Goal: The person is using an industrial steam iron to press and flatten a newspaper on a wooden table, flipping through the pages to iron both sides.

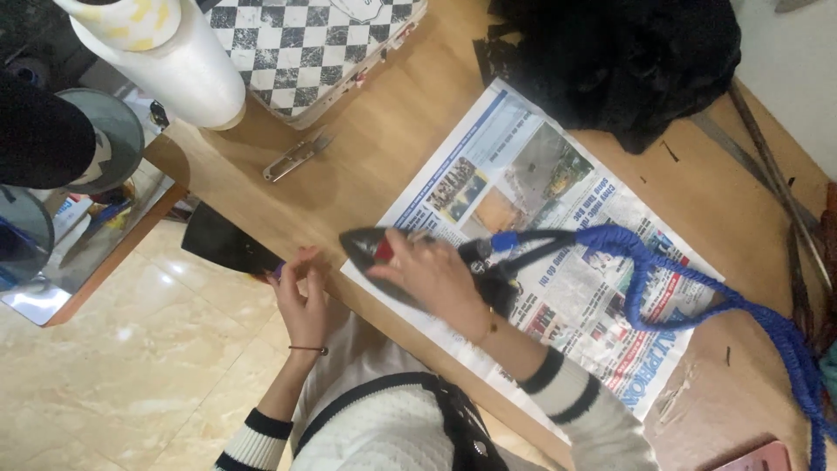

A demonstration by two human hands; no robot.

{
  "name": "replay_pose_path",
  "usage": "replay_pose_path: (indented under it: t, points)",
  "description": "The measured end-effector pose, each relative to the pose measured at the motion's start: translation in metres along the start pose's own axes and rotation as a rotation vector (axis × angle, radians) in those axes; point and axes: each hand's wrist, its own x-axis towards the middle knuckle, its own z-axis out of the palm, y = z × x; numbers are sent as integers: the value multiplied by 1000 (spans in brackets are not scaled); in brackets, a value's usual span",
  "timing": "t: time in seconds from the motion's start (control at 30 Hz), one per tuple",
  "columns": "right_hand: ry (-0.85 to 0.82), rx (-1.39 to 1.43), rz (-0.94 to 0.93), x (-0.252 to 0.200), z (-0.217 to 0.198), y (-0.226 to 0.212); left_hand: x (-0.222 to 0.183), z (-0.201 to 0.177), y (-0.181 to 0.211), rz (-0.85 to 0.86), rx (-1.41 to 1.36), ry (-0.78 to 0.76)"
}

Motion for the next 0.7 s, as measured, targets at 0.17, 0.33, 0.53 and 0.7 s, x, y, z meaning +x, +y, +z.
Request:
replay_pose_path:
  t: [0.17, 0.33, 0.53, 0.7]
  points:
    - [-41, -12, 79, 19, -20, 6, -4, -3, 4, 8, -39, 129]
    - [27, -106, -51, -18, 2, -6, 0, -2, 2, 147, 12, 121]
    - [139, -89, -20, -53, 11, -4, 9, 11, 12, 237, 107, 42]
    - [234, -331, 125, -26, -19, 48, 28, 28, 19, 297, 163, -61]
